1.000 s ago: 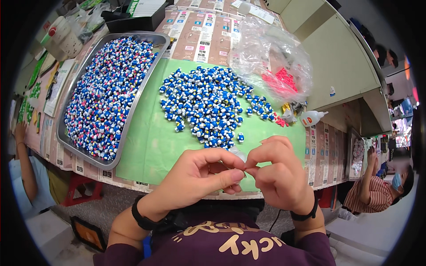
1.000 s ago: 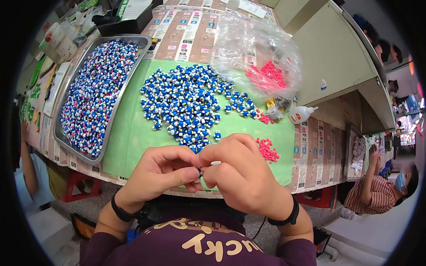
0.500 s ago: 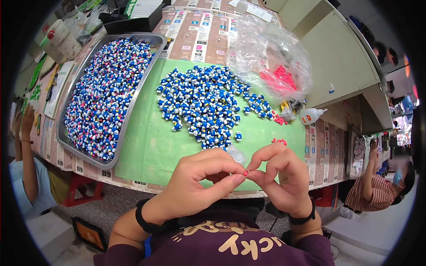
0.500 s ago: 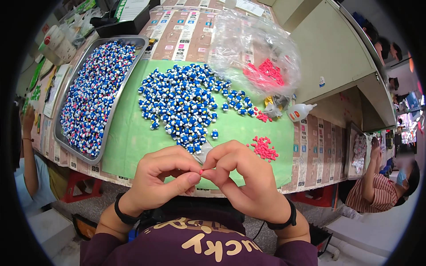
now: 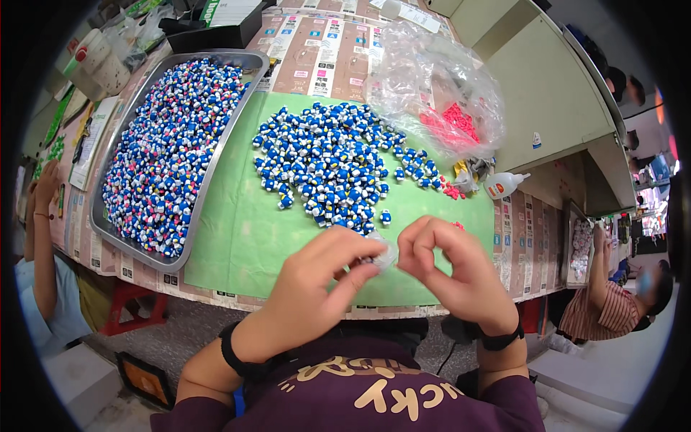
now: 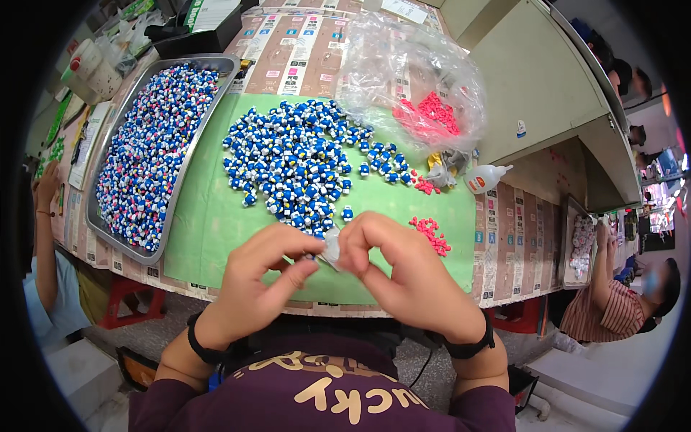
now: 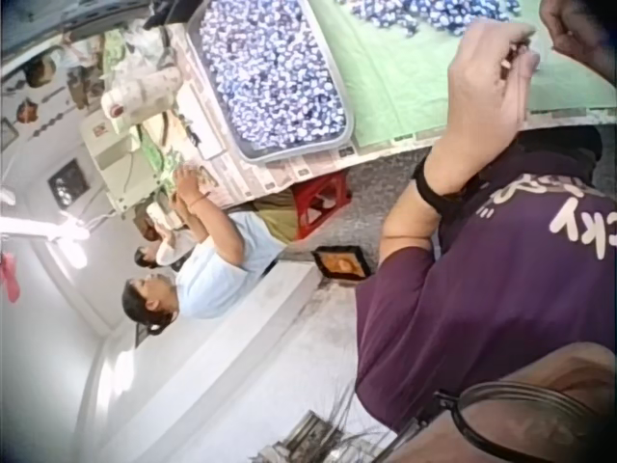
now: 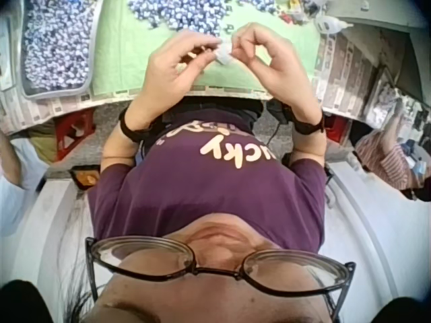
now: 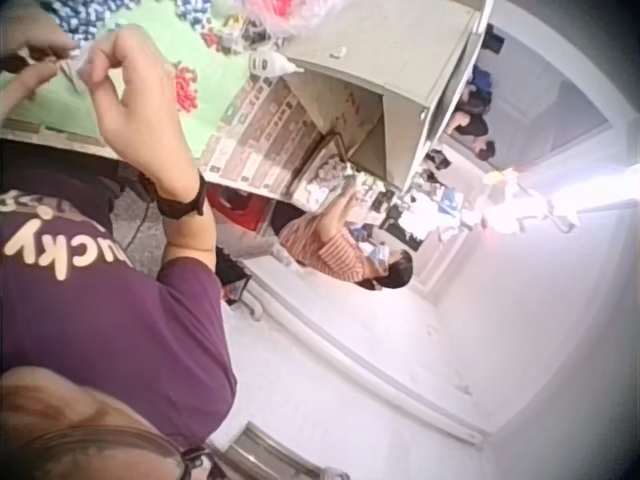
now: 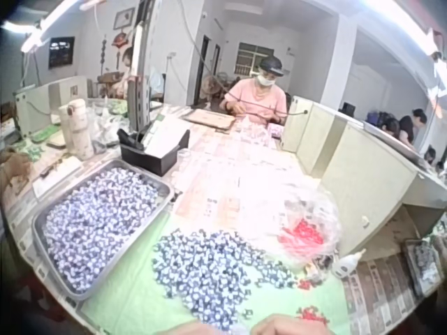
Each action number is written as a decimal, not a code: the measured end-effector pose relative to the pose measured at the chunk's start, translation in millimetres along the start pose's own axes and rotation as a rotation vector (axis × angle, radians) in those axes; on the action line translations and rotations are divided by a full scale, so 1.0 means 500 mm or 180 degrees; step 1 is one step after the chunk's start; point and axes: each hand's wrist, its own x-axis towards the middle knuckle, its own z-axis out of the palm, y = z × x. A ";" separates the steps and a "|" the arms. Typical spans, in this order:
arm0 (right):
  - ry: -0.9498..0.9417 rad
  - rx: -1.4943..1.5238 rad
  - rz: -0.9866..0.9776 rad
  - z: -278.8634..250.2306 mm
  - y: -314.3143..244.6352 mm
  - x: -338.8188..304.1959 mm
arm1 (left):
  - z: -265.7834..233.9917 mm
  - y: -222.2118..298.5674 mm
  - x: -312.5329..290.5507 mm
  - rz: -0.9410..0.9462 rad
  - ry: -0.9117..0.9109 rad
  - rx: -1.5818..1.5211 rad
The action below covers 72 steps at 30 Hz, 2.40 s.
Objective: The person sits at a table and assembles small, blue, penguin-shaped candies by hand. They pick up a blue candy body and a small pink piece, then press them together to form a complete figure. The assembled candies are placed into a large metal tray on the left side of the table. The process is repetitive and involves handling the small components one at a time.
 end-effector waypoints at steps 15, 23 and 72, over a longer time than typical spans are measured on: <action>-0.0408 -0.2413 -0.0386 0.007 0.003 0.060 | -0.055 -0.031 -0.024 -0.0943 0.0362 -0.1720; 0.0343 -0.0064 -0.0310 0.030 -0.053 0.043 | -0.030 -0.014 -0.012 -0.0945 0.0367 -0.2278; 0.0357 -0.2796 0.0355 -0.036 0.128 -0.019 | -0.052 -0.057 -0.002 -0.0036 -0.0211 0.1912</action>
